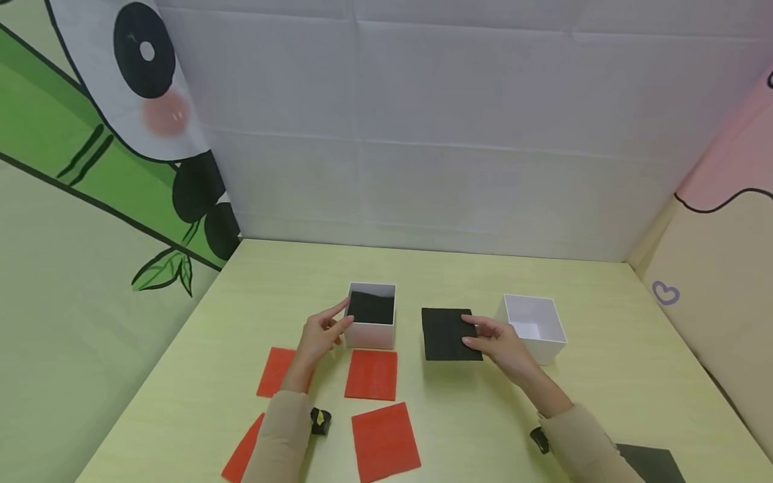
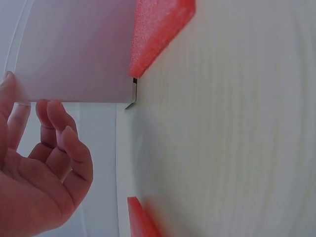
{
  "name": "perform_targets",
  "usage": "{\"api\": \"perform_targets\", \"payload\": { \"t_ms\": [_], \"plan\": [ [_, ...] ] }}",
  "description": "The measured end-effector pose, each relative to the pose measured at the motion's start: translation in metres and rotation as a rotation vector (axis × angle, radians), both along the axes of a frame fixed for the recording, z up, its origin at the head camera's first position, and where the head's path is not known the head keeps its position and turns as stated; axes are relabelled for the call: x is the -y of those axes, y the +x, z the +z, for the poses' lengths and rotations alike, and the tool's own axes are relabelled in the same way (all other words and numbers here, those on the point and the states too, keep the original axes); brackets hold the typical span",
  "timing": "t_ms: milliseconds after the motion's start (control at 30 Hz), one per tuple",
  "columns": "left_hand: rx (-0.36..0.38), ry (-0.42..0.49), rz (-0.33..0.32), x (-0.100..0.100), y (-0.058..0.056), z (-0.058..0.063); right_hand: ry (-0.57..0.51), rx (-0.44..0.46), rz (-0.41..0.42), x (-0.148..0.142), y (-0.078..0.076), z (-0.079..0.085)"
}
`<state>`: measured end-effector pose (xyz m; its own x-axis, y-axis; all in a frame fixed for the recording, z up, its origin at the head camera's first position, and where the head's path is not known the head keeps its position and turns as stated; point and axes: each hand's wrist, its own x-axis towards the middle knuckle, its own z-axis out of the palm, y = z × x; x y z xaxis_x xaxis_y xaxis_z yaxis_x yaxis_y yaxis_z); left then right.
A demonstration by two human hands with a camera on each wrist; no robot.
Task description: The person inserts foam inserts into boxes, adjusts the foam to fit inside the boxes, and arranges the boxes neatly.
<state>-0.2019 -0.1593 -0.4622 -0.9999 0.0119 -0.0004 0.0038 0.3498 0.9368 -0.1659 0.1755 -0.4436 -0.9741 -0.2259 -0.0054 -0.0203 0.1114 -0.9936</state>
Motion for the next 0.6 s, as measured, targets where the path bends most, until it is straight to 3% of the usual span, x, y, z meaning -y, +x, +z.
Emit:
{"api": "perform_targets", "payload": {
  "t_ms": [300,567,600],
  "plan": [
    [-0.004,-0.004,0.007,0.000,-0.001,-0.001,-0.033,0.007,-0.015,0.019,-0.009,0.003],
    [-0.002,0.006,-0.004,0.001,-0.001,-0.001,-0.092,0.083,-0.032,0.039,-0.020,0.007],
    [-0.001,0.009,-0.008,0.000,0.002,0.003,-0.099,0.093,-0.029,0.042,-0.021,0.006]
  ]
}}
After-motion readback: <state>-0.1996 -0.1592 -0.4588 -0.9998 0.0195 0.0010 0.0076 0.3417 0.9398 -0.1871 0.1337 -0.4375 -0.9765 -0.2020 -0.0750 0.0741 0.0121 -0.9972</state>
